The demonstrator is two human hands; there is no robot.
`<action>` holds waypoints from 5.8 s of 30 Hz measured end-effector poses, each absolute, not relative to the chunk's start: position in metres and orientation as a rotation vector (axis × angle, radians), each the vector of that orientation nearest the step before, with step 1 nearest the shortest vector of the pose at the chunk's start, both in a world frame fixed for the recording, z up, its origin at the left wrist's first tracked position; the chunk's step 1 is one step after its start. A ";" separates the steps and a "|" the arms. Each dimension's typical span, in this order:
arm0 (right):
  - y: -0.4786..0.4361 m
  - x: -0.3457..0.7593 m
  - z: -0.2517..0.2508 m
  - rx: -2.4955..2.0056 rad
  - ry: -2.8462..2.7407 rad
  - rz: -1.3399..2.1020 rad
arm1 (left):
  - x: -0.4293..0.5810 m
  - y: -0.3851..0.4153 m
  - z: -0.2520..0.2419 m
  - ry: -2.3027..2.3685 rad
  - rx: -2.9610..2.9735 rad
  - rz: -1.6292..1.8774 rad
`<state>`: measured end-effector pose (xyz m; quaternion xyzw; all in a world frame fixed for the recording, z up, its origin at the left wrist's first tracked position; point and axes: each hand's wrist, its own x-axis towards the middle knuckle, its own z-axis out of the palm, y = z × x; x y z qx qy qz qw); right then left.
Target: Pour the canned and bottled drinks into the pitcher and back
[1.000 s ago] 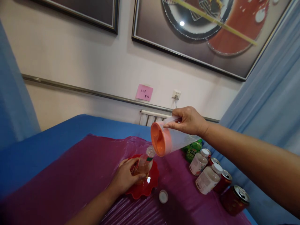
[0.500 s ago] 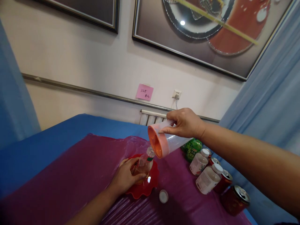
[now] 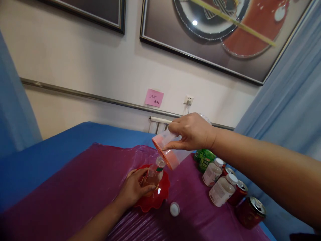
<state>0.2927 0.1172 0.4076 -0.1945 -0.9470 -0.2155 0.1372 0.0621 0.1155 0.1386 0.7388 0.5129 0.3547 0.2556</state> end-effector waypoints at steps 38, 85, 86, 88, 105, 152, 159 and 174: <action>0.135 0.350 0.290 -1.157 -1.535 -0.130 | 0.062 0.126 0.125 1.486 2.079 0.920; 0.075 0.300 0.151 -1.051 -1.548 0.670 | 0.068 0.122 0.133 1.344 1.905 1.043; 0.086 0.293 0.159 -0.984 -1.453 0.691 | 0.068 0.121 0.133 1.333 1.894 1.045; 0.107 0.277 0.172 -0.883 -1.318 0.695 | 0.068 0.121 0.132 1.315 1.869 1.047; 0.133 0.264 0.206 -0.879 -1.795 0.735 | 0.064 0.122 0.119 1.257 1.853 1.047; 0.131 0.268 0.215 -0.831 -1.868 0.535 | 0.064 0.117 0.127 1.225 1.867 1.027; 0.131 0.272 0.223 -0.819 -1.987 0.531 | 0.064 0.117 0.125 1.250 1.874 1.043; 0.135 0.270 0.219 -0.842 -2.038 0.456 | 0.064 0.116 0.126 1.227 1.871 1.037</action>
